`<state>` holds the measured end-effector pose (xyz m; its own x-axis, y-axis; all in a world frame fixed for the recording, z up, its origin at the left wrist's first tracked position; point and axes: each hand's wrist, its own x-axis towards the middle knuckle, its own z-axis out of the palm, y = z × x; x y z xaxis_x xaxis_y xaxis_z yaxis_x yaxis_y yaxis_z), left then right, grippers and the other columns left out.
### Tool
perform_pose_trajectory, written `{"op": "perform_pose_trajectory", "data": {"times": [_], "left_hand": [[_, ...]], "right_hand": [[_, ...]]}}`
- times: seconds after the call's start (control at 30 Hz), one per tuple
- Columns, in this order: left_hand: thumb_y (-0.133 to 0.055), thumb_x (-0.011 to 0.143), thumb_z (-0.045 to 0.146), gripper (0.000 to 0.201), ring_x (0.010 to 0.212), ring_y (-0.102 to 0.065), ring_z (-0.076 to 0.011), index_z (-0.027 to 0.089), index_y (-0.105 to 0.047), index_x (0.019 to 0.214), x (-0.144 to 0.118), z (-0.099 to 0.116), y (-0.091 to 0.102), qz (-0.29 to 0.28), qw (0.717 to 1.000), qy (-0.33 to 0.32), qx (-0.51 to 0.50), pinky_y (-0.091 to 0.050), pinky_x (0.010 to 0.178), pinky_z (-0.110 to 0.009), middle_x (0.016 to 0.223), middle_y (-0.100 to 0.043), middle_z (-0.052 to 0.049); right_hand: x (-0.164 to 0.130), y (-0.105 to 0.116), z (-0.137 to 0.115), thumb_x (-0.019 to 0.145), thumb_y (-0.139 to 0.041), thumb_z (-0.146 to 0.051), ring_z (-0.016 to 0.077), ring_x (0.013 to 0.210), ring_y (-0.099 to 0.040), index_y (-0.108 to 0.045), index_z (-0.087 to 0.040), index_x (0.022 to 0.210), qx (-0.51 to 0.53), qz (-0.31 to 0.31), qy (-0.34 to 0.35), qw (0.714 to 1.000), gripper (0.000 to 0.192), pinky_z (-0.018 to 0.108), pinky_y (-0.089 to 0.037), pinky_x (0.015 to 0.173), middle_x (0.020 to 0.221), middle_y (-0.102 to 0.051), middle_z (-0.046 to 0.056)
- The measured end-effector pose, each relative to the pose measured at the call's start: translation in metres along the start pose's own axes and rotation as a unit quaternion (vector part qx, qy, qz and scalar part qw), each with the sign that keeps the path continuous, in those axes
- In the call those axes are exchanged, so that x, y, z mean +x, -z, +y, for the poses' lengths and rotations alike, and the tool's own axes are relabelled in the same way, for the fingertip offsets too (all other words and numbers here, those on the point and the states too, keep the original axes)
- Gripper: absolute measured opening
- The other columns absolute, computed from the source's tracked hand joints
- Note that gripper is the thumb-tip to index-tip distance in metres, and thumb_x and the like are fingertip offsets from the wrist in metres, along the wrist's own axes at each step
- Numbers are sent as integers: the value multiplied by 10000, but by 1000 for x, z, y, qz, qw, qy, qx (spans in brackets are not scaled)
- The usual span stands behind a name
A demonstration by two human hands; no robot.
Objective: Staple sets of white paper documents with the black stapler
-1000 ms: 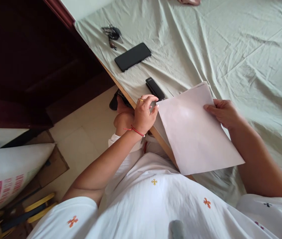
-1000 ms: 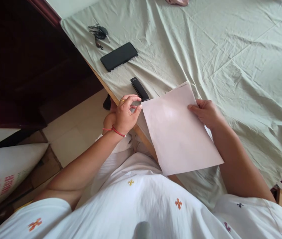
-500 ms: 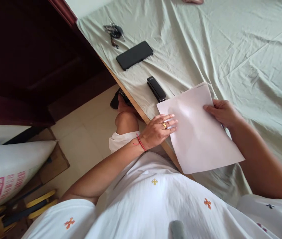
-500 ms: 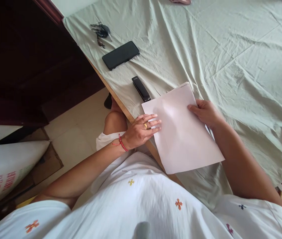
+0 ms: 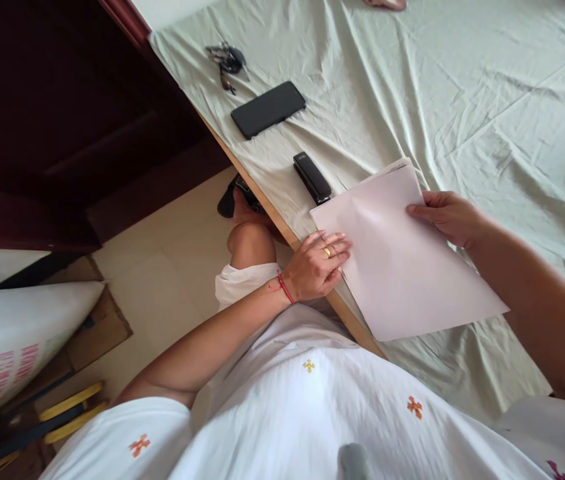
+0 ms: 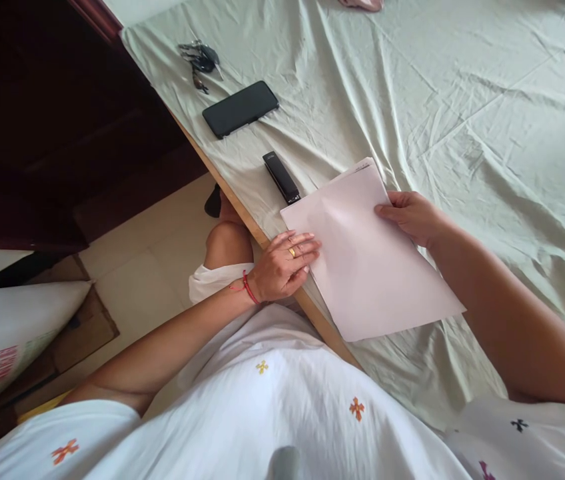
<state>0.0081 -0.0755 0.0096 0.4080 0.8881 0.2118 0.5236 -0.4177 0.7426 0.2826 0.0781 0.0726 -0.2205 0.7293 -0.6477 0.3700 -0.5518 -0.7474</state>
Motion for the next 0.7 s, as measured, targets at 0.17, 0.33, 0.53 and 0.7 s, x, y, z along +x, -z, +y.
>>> {"op": "perform_pose_trajectory", "data": {"times": [0.17,0.33,0.53,0.7], "left_hand": [[-522,1011,300,276,1472,-543,-336,232,-745,1159,7,-1,-2,5,996,34,78,-331,1247,-590,1451,-691,-135],[-500,1011,225,444,1555,-445,-327,259,-613,1439,9,4,-11,9,996,28,86,-233,1286,-641,1633,-512,-128],[-489,1027,300,467,1539,-465,-347,190,-616,1463,11,6,-18,33,991,81,101,-140,1308,-646,1573,-571,-173],[-511,1010,315,495,1544,-461,-331,181,-604,1477,11,4,-20,50,989,95,100,-150,1319,-606,1587,-551,-177]], "right_hand": [[2,3,-13,767,-796,-203,229,789,-767,-786,-227,846,-19,-9,-17,1000,83,366,-660,806,901,-805,65],[7,4,-18,768,-786,-180,213,806,-765,-787,-210,853,-36,-16,-14,999,90,347,-654,841,916,-805,61],[11,-7,-2,732,-809,-246,242,729,-756,-788,-253,898,-40,32,-7,999,168,370,-650,655,933,-809,73],[6,-11,3,688,-877,-289,247,782,-763,-772,-257,942,-31,51,2,998,276,358,-654,630,984,-810,58]]}}
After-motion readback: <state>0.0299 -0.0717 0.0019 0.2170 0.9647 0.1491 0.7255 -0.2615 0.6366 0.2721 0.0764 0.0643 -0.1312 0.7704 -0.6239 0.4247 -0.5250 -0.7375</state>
